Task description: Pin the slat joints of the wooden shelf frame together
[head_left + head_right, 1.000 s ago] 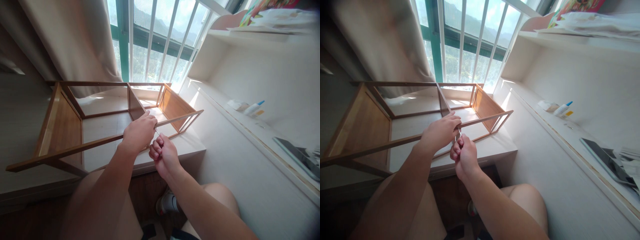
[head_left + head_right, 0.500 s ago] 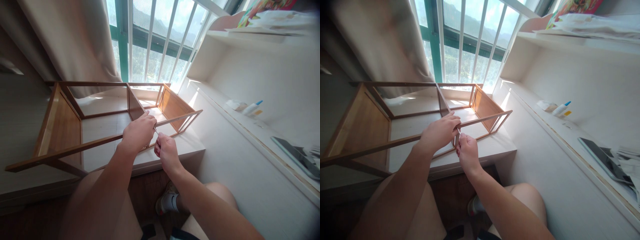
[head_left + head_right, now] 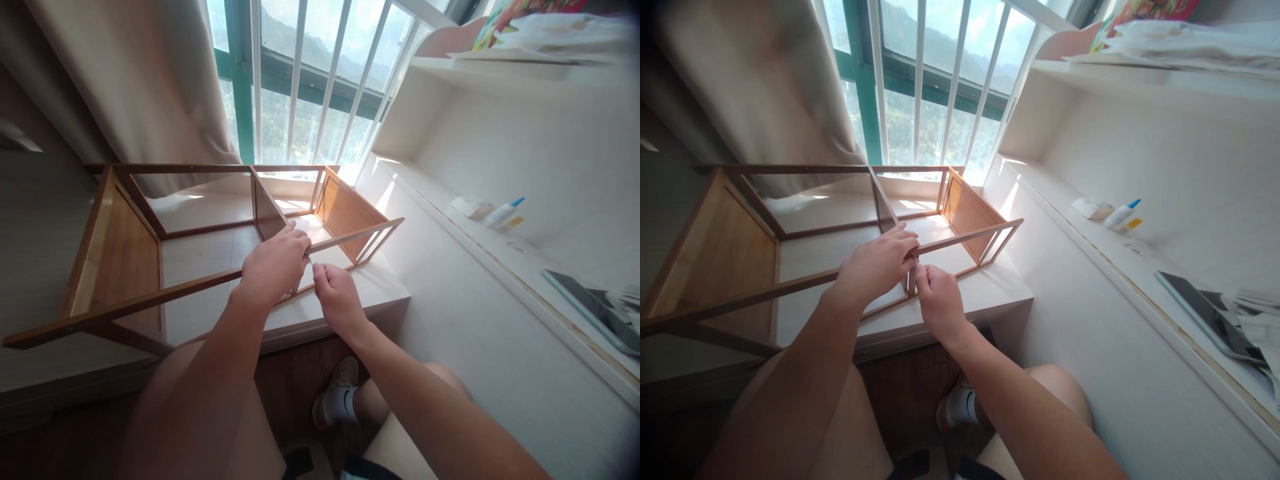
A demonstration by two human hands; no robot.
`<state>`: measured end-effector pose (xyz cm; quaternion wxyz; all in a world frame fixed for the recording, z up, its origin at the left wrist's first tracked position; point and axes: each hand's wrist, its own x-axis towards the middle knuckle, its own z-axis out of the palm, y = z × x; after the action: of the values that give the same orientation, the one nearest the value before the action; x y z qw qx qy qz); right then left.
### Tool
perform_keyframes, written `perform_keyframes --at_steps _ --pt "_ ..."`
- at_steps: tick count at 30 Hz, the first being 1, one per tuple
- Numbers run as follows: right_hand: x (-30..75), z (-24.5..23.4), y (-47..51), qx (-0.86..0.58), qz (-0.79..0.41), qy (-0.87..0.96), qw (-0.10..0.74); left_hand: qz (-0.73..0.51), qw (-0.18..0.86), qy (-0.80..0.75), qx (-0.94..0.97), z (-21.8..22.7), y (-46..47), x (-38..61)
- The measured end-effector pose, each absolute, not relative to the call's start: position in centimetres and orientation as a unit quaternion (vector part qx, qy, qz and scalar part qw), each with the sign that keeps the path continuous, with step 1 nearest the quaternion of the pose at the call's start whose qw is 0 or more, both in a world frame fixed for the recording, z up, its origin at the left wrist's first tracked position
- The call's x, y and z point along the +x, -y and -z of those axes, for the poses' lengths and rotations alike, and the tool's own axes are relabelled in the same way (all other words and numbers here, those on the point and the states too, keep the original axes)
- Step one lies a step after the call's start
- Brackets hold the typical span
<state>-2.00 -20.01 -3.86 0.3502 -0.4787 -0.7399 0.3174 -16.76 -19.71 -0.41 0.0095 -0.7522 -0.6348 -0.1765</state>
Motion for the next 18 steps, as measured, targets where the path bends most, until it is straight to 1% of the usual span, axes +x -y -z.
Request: perform_keyframes --at_steps 3,10,14,18 --pt "-2.2 3.6 20.1 -0.498 -0.230 0.779 0.305 0.176 0.016 0.634 -0.753 0.5 19.6 -16.8" --pt "-2.3 2.2 20.5 -0.531 -0.005 0.834 0.149 0.179 0.012 0.634 -0.752 0.4 19.7 -16.7" --pt "-1.9 1.5 20.5 -0.518 0.051 0.847 0.105 0.182 -0.002 0.633 -0.753 0.3 19.8 -16.8" --pt "-1.8 1.3 20.5 -0.519 0.062 0.847 0.099 0.181 -0.007 0.632 -0.753 0.3 19.8 -16.8"
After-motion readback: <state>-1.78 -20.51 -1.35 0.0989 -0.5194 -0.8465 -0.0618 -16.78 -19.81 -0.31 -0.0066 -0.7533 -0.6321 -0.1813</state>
